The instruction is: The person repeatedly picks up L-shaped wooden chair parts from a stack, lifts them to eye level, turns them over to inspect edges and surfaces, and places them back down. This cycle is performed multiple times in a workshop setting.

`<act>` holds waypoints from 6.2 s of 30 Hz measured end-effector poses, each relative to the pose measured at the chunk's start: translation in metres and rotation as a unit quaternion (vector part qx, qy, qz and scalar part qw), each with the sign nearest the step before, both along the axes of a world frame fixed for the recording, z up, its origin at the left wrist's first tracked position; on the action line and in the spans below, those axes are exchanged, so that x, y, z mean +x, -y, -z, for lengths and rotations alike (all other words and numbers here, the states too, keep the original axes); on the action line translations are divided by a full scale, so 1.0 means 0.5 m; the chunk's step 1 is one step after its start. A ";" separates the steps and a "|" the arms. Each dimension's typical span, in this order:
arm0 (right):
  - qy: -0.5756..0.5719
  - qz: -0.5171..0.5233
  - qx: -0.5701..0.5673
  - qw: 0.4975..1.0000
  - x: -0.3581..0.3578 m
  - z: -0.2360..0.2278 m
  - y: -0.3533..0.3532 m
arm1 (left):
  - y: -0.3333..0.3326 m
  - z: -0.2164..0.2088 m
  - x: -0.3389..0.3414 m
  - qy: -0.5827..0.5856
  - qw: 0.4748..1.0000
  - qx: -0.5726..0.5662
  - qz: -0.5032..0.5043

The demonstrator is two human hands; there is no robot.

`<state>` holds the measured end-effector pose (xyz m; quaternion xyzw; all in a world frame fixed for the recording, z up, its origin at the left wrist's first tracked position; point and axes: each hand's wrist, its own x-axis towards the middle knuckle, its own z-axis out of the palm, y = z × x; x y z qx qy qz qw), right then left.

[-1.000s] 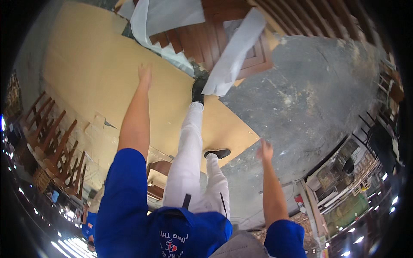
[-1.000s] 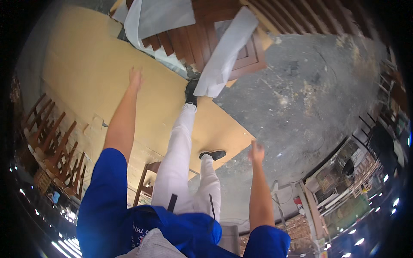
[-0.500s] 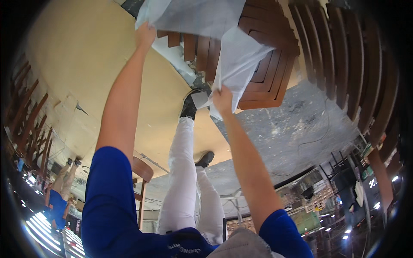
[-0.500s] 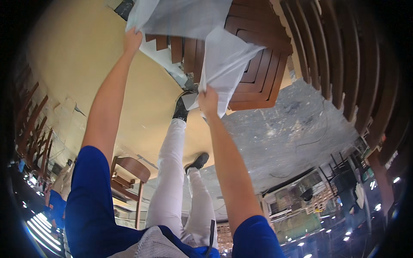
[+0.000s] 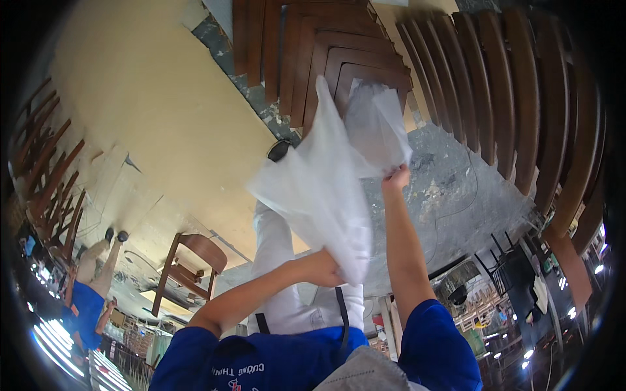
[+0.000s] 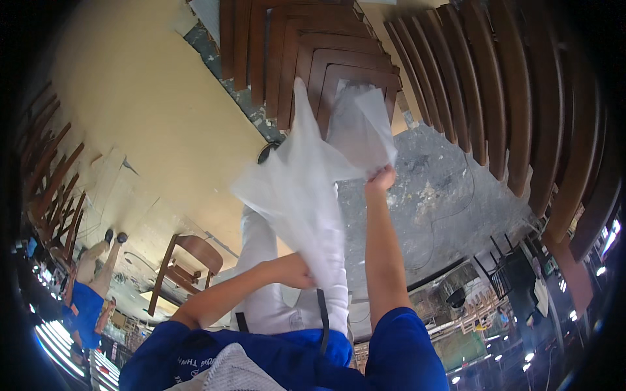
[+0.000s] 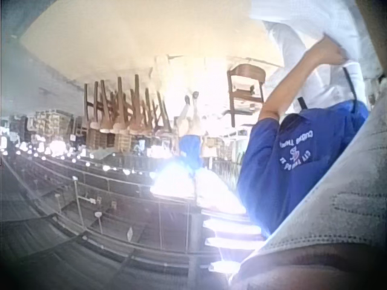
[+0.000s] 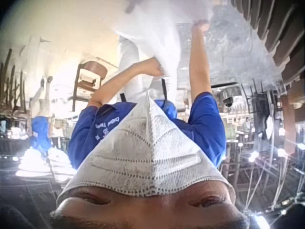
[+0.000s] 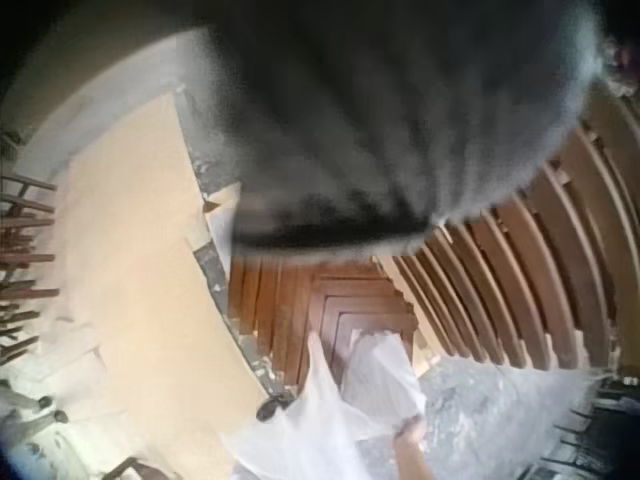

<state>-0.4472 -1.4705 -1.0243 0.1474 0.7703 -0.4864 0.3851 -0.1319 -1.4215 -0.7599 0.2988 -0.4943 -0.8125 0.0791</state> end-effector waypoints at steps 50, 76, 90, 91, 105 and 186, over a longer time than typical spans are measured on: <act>-0.205 -0.840 0.282 0.416 -0.449 0.425 0.425 | 0.278 0.836 -0.077 0.391 0.854 0.128 -0.317; -0.037 -0.467 0.190 0.863 0.288 0.235 0.235 | 0.158 0.886 0.003 0.483 0.672 0.398 -0.395; 0.056 -0.402 0.131 0.905 0.283 0.339 0.103 | 0.075 0.769 -0.158 0.397 0.748 0.302 -0.438; 0.034 -0.403 0.077 0.911 0.276 0.336 0.103 | 0.079 0.750 -0.165 0.409 0.762 0.296 -0.407; -0.143 -0.637 0.274 0.706 0.282 0.356 0.200 | 0.378 0.443 0.023 -0.063 0.815 0.477 -0.321; 0.316 -0.814 -0.348 -0.342 1.320 -1.286 -1.922 | -2.017 -1.356 -0.528 0.652 -0.585 0.143 -0.461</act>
